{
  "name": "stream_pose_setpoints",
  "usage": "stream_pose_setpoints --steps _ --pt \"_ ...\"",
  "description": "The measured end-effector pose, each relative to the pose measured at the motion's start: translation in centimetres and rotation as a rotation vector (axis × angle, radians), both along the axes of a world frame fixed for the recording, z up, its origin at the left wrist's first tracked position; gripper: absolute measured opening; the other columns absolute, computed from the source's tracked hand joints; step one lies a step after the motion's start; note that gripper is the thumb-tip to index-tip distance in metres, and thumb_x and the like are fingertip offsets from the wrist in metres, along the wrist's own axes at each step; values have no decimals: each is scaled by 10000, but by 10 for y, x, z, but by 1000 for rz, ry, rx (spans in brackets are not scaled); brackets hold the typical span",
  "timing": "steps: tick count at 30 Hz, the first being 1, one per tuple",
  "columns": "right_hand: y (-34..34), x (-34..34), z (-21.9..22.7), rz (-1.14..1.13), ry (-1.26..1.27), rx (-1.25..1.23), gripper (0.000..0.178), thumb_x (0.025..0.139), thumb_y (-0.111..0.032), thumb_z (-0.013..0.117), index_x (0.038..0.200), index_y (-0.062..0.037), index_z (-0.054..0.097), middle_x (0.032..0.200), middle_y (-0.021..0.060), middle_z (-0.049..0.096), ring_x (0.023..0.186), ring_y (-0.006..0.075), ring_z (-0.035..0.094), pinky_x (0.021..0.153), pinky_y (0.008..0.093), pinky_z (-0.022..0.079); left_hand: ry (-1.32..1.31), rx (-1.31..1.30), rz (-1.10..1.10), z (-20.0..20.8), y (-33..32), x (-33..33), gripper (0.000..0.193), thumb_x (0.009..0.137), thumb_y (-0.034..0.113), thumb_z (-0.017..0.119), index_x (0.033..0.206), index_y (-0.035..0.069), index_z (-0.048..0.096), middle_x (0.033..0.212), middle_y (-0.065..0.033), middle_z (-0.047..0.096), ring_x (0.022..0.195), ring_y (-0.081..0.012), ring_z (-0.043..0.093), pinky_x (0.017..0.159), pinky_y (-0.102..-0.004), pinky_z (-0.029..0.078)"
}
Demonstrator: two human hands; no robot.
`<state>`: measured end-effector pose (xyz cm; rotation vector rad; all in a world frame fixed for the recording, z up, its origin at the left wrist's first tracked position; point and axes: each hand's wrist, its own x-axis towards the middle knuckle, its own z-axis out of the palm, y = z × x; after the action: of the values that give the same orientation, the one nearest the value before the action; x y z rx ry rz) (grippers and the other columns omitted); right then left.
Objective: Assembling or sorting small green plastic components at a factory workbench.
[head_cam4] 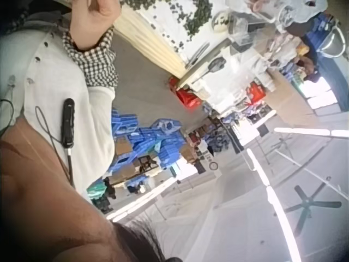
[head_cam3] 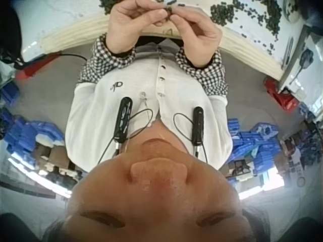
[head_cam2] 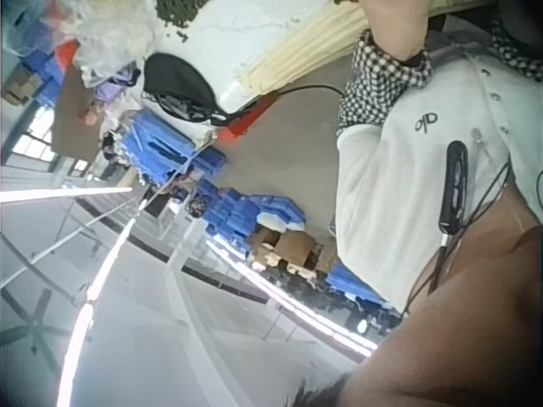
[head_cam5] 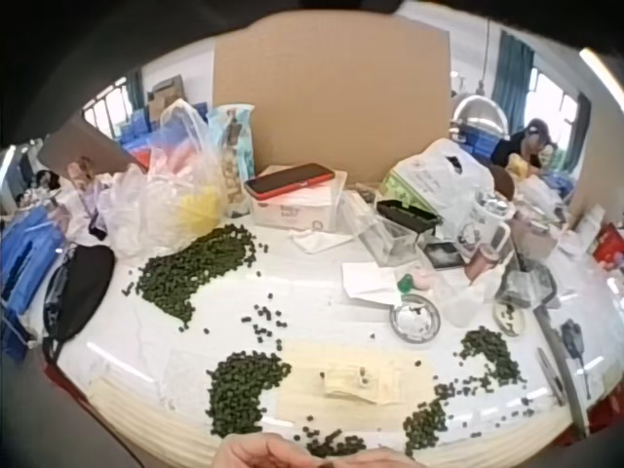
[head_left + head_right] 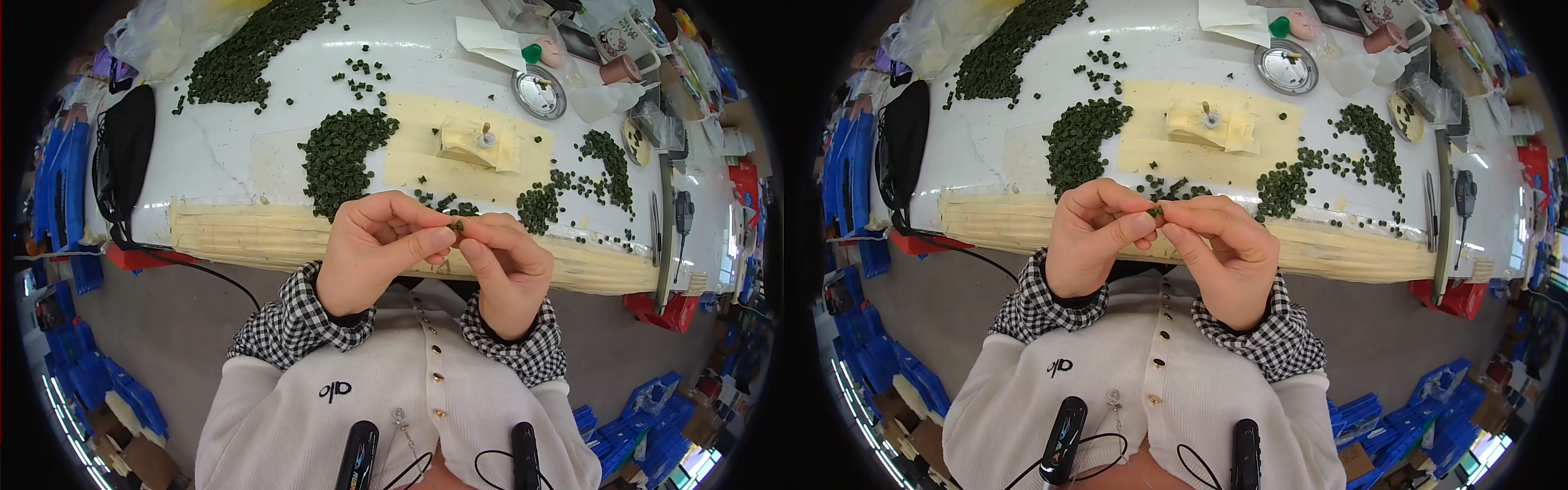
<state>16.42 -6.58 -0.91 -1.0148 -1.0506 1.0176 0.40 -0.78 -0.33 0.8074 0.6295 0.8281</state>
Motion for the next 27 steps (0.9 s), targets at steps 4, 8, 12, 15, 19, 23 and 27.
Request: stream_pose_setpoints --steps 4,8,12,15,19,23,27 --pt "0 1 -5 -13 -71 43 225 794 87 662 1009 26 679 991 140 667 894 180 637 784 250 498 -26 69 22 -1 -1 0 103 844 -37 654 947 -45 644 874 -101 679 769 -103 640 695 -214 534" --pt "2 3 -3 -41 -316 149 233 790 77 670 1012 9 687 996 140 674 875 181 648 744 252 515 53 190 38 4 -2 -2 117 841 -63 640 958 -61 644 901 -106 673 784 -106 637 709 -215 530" --pt "0 7 -3 11 -283 128 234 788 74 671 1009 -1 692 1003 143 675 875 185 654 737 256 521 110 274 -15 5 2 -7 144 836 -78 632 979 -66 651 916 -105 669 804 -109 637 729 -220 527" --pt "1 7 -1 11 -283 128 239 788 76 668 1013 -1 692 1009 145 673 883 189 653 747 260 519 135 329 -40 5 7 -9 174 832 -84 629 1003 -63 656 926 -103 669 833 -113 638 747 -224 526" --pt "4 8 3 -3 -342 161 257 788 80 664 1031 -1 688 1022 148 669 895 199 650 763 269 516 89 350 -8 9 7 -6 212 833 -83 626 1042 -59 651 952 -105 669 856 -119 640 760 -228 527" --pt "5 9 5 14 -363 182 267 787 83 662 1042 5 683 1038 152 664 906 207 648 777 271 511 81 269 0 7 6 -6 193 833 -78 631 1024 -61 649 972 -111 669 863 -127 641 766 -235 530" --pt "5 8 5 19 -378 188 265 789 83 660 1043 10 681 1045 154 662 910 208 647 780 270 509 72 266 9 4 6 -7 171 829 -80 635 999 -61 649 977 -114 667 871 -131 642 773 -238 532"
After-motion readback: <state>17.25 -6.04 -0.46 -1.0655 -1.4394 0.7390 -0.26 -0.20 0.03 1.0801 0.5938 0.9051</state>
